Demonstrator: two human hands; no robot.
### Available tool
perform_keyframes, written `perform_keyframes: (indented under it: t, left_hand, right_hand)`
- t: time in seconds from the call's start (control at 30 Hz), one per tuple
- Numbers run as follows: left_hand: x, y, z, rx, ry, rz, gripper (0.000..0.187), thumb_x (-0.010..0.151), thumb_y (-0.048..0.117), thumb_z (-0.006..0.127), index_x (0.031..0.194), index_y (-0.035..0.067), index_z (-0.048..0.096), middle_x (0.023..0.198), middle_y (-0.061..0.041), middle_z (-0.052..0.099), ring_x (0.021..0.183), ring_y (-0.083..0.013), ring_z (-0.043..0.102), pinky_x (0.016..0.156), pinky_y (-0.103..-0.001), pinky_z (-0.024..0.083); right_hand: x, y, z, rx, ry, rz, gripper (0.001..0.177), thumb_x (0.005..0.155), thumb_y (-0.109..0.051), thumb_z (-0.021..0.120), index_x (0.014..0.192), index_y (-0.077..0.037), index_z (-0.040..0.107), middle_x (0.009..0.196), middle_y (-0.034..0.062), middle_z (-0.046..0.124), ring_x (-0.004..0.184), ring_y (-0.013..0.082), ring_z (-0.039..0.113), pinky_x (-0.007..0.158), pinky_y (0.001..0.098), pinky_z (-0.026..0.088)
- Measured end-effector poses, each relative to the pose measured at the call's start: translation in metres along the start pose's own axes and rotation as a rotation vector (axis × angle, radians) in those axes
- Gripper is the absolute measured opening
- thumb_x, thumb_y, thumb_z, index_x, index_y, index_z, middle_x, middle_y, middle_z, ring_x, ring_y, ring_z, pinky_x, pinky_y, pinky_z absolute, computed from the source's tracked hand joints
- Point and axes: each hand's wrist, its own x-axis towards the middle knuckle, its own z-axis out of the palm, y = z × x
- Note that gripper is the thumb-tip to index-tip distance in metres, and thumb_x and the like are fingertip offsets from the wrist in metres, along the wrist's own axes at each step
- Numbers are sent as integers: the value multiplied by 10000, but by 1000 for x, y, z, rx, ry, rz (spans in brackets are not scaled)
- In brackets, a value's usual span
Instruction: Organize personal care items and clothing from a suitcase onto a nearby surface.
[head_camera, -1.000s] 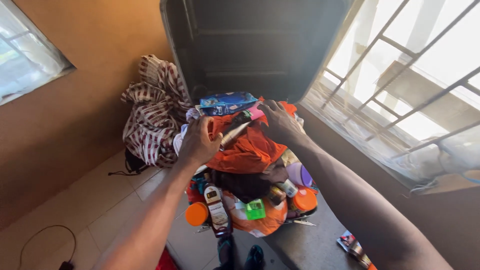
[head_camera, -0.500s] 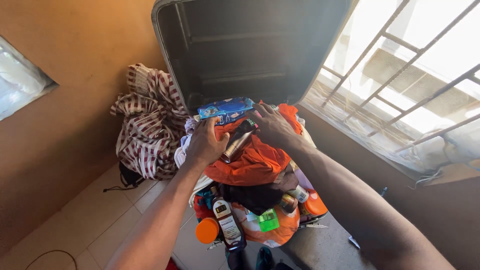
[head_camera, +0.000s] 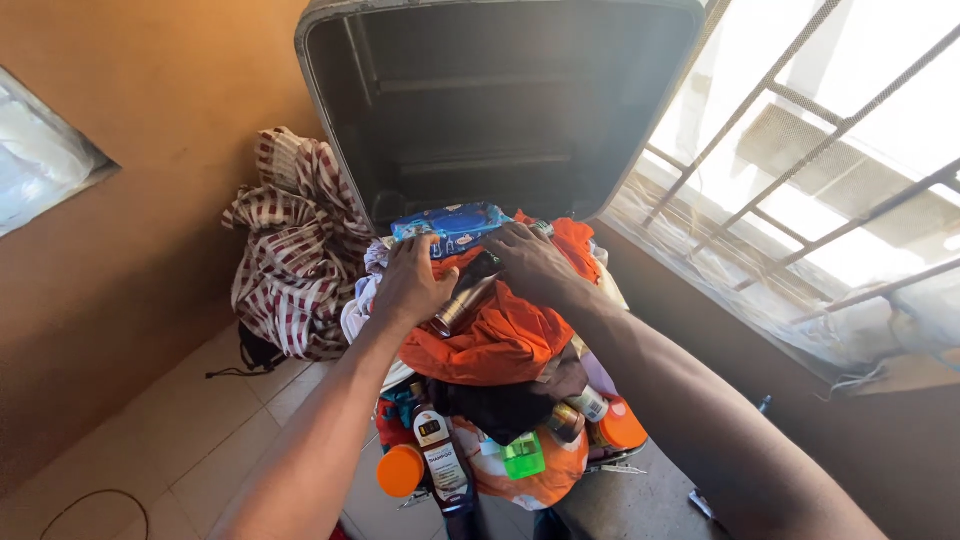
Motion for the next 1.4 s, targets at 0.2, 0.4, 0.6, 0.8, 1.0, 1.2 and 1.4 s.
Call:
perform_keyframes:
  t: [0.2, 0.4, 0.6, 0.8, 1.0, 1.2, 1.4]
  left_hand:
    - [-1, 7, 6, 7, -1, -32, 647, 871, 317, 742, 1384, 20, 486, 1338, -213, 573, 1330, -367, 481, 1133, -477, 403]
    - [-6, 10, 13, -34, 35, -41, 661, 872, 295, 727, 1409, 15, 463, 1353, -226, 573, 1332, -380, 498, 1135, -482, 410]
    - [3, 13, 26, -83, 51, -38, 733, 851, 352, 760, 1416, 8, 446, 1381, -241, 569, 1335, -400, 502, 1126, -489, 410]
    - [2, 52, 28, -279, 22, 48, 741, 879, 439, 746, 1423, 11, 481, 1421, -255, 571, 1345, -393, 548, 1130, -482, 434]
    - [2, 109, 30, -809, -52, 182, 791, 899, 523, 707, 1403, -9, 411, 1387, -239, 554, 1305, -324, 572, 1039, -464, 501]
    - [0, 141, 38, -963, -79, 221, 653, 1059, 601, 457, 1157, -23, 622, 989, -146, 671, 901, -220, 635, 798, -396, 524]
    - [-4, 161, 48, -1561, -407, 34, 476, 1099, 396, 373, 1148, -8, 620, 897, -128, 675, 744, -202, 653, 705, -374, 567]
  right_hand:
    - [-4, -1, -9, -7, -12, -14, 554, 830, -238, 802, 1340, -127, 618, 1400, 77, 595, 1384, 304, 464, 1143, 491, 340]
    - [-4, 6, -16, 8, 19, -29, 542, 863, -268, 770, 1374, -170, 616, 1370, 58, 625, 1359, 289, 499, 1143, 491, 362]
    - [-8, 7, -42, 178, 152, 129, 622, 883, -244, 740, 1465, -127, 554, 1278, 107, 649, 1291, 322, 558, 1092, 466, 452]
    - [-15, 1, -78, 457, 360, 389, 505, 905, -331, 801, 1326, -105, 638, 1275, 125, 683, 1277, 317, 603, 1070, 456, 480]
    - [-25, -5, -103, 740, 481, 456, 647, 872, -398, 778, 1370, -49, 555, 1226, 116, 710, 1169, 237, 695, 1015, 430, 528]
    - [-46, -7, -128, 862, 439, 569, 604, 902, -507, 713, 1245, -18, 621, 1114, 111, 724, 1074, 199, 752, 867, 354, 616]
    - [-69, 23, -125, 1121, 556, 371, 523, 1034, -427, 632, 1333, 3, 628, 1181, 120, 686, 1108, 190, 645, 949, 337, 541]
